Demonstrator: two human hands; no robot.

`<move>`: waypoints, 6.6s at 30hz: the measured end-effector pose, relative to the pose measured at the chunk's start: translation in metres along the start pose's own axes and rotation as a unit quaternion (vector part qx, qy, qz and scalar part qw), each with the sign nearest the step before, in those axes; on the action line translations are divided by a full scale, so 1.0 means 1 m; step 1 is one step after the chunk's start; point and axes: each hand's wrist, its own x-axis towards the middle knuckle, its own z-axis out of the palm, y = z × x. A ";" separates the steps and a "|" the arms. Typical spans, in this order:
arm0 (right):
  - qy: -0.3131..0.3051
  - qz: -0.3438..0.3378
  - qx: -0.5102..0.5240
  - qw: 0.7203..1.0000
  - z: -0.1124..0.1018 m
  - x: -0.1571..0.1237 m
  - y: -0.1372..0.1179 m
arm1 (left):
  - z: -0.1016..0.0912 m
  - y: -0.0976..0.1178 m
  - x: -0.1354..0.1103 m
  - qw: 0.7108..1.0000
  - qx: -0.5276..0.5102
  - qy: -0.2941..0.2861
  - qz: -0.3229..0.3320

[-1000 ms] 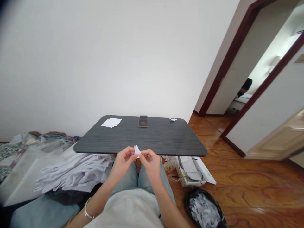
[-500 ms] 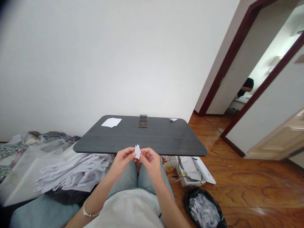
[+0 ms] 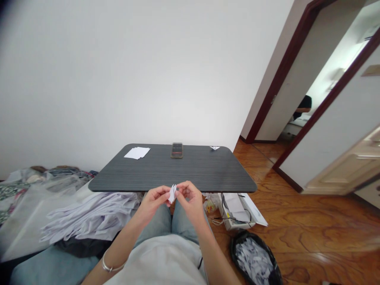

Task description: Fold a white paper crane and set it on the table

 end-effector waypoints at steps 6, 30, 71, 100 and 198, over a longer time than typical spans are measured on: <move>-0.045 -0.027 -0.038 0.998 -0.010 0.004 -0.002 | 0.001 0.002 -0.001 1.000 -0.010 -0.015 -0.012; -0.136 -0.070 -0.202 0.967 -0.027 0.008 -0.023 | -0.002 -0.008 0.001 0.999 -0.044 0.003 -0.027; -0.101 -0.252 -0.319 0.908 -0.030 0.005 -0.017 | 0.002 -0.003 0.000 0.999 -0.037 0.034 -0.010; 0.019 -0.363 -0.225 0.904 -0.009 -0.003 -0.012 | 0.016 0.013 -0.005 0.974 0.105 0.053 0.195; 0.012 -0.307 -0.153 0.939 -0.008 -0.003 -0.025 | 0.015 0.013 -0.007 0.949 0.164 0.050 0.263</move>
